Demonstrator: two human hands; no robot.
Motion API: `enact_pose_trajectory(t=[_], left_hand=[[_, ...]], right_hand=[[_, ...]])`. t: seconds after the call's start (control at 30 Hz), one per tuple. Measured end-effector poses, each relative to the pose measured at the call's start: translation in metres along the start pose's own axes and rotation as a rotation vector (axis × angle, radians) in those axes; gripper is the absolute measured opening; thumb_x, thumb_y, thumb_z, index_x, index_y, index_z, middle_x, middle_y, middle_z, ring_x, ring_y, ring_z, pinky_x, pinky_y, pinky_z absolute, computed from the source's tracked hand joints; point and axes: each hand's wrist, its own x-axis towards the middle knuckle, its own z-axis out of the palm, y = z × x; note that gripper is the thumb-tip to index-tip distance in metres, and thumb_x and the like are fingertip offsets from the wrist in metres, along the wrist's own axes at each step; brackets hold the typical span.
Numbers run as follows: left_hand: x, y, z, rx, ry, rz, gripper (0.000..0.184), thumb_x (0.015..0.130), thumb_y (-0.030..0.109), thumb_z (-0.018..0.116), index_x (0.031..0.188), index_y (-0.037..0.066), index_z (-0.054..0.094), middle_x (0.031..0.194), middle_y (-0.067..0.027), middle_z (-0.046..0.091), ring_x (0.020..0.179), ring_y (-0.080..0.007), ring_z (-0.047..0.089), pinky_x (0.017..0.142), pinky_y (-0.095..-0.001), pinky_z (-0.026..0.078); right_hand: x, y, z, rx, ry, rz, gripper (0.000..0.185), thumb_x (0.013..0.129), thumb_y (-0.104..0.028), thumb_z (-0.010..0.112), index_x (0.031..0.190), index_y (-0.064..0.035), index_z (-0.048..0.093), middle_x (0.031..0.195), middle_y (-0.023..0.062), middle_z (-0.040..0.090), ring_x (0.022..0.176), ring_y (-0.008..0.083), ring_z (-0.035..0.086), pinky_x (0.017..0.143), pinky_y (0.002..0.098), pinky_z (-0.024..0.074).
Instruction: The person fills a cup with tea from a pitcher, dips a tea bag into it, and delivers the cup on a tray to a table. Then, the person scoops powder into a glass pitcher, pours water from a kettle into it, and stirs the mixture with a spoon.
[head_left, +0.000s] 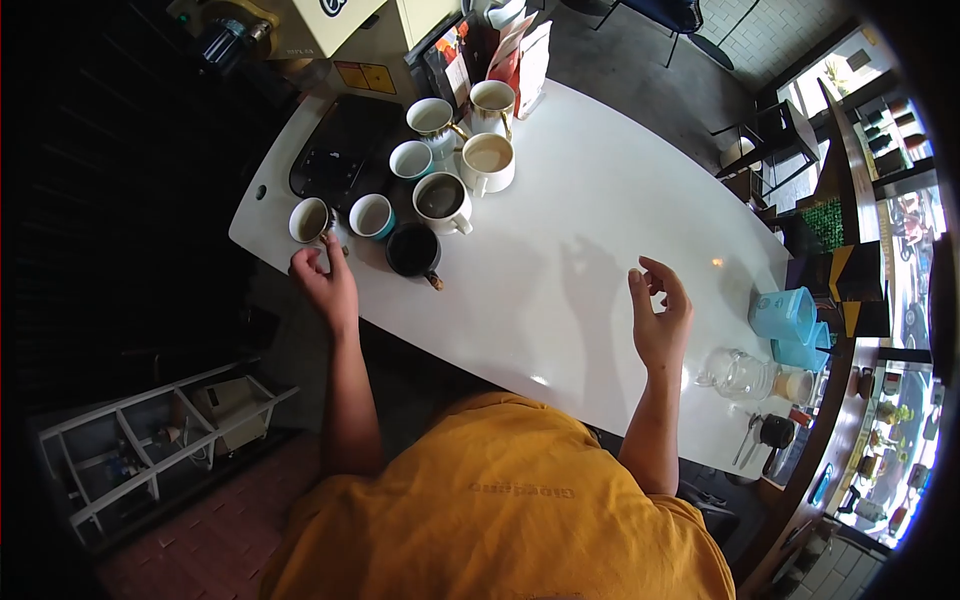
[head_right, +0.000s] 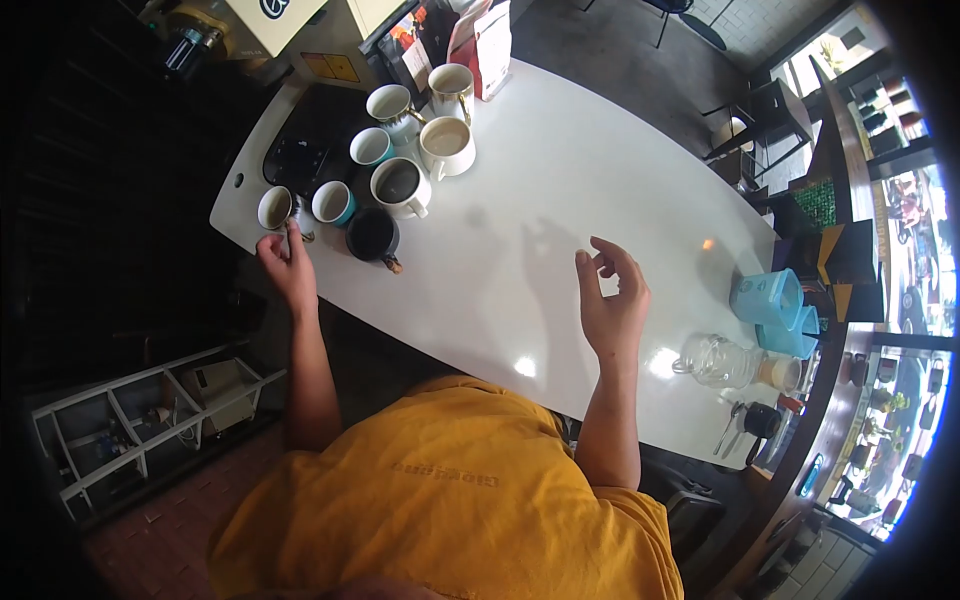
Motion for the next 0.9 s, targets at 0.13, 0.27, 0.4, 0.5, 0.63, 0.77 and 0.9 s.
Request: enact_pose_trajectory(t=[0.13, 0.27, 0.4, 0.5, 0.63, 0.77, 0.9], left_hand=[[0.034, 0.058, 0.033, -0.302, -0.488, 0.097, 0.031, 0.086, 0.028, 0.071, 0.098, 0.002, 0.059, 0.089, -0.0056, 0.058, 0.074, -0.0159, 0.049, 0.069, -0.0328, 0.045], [0.073, 0.088, 0.105, 0.042, -0.650, 0.284, 0.066, 0.077, 0.042, 0.073, 0.127, 0.006, 0.051, 0.123, -0.0203, 0.057, 0.116, -0.0363, 0.052, 0.098, -0.0429, 0.041], [0.097, 0.098, 0.161, 0.311, -0.790, 0.306, 0.081, 0.067, 0.047, 0.078, 0.132, 0.009, 0.048, 0.135, -0.0162, 0.053, 0.123, -0.0361, 0.048, 0.101, -0.0488, 0.036], [0.101, 0.108, 0.175, 0.382, -0.878, 0.243, 0.087, 0.061, 0.050, 0.080, 0.132, 0.011, 0.048, 0.133, -0.0122, 0.056, 0.124, -0.0352, 0.049, 0.101, -0.0519, 0.034], [0.099, 0.102, 0.186, 0.335, -0.856, 0.189, 0.085, 0.058, 0.049, 0.081, 0.128, 0.012, 0.053, 0.126, -0.0114, 0.061, 0.118, -0.0310, 0.056, 0.101, -0.0486, 0.035], [0.096, 0.099, 0.186, 0.170, -0.806, 0.142, 0.073, 0.058, 0.044, 0.082, 0.120, 0.010, 0.061, 0.118, -0.0117, 0.066, 0.112, -0.0284, 0.061, 0.100, -0.0454, 0.036], [0.101, 0.113, 0.165, -0.002, -0.740, 0.139, 0.064, 0.061, 0.039, 0.082, 0.115, 0.008, 0.063, 0.110, -0.0116, 0.069, 0.106, -0.0280, 0.063, 0.099, -0.0435, 0.037]], right_hand=[[-0.005, 0.006, -0.008, 0.002, 0.024, 0.019, 0.023, 0.086, -0.019, 0.069, 0.103, -0.0031, 0.068, 0.078, 0.0027, 0.061, 0.074, 0.0141, 0.053, 0.068, 0.0299, 0.0449], [-0.015, 0.010, -0.020, -0.006, 0.068, 0.051, 0.024, 0.086, -0.018, 0.069, 0.103, -0.0023, 0.067, 0.078, 0.0030, 0.061, 0.074, 0.0144, 0.053, 0.069, 0.0297, 0.0448], [-0.028, 0.023, -0.035, -0.019, 0.117, 0.078, 0.024, 0.086, -0.019, 0.069, 0.103, -0.0023, 0.068, 0.078, 0.0029, 0.061, 0.074, 0.0145, 0.053, 0.068, 0.0294, 0.0443], [-0.037, 0.033, -0.046, -0.047, 0.155, 0.136, 0.024, 0.086, -0.019, 0.069, 0.104, -0.0025, 0.068, 0.078, 0.0030, 0.061, 0.074, 0.0144, 0.053, 0.067, 0.0289, 0.0439], [-0.043, 0.040, -0.053, -0.055, 0.177, 0.196, 0.024, 0.086, -0.018, 0.069, 0.103, -0.0023, 0.068, 0.078, 0.0033, 0.061, 0.074, 0.0143, 0.054, 0.067, 0.0284, 0.0439], [-0.041, 0.042, -0.053, -0.044, 0.181, 0.185, 0.023, 0.086, -0.017, 0.069, 0.103, -0.0018, 0.067, 0.079, 0.0044, 0.061, 0.074, 0.0148, 0.054, 0.068, 0.0290, 0.0452], [-0.038, 0.044, -0.048, -0.044, 0.172, 0.166, 0.023, 0.087, -0.023, 0.068, 0.104, -0.0070, 0.068, 0.077, -0.0015, 0.061, 0.074, 0.0102, 0.055, 0.069, 0.0291, 0.0398]])
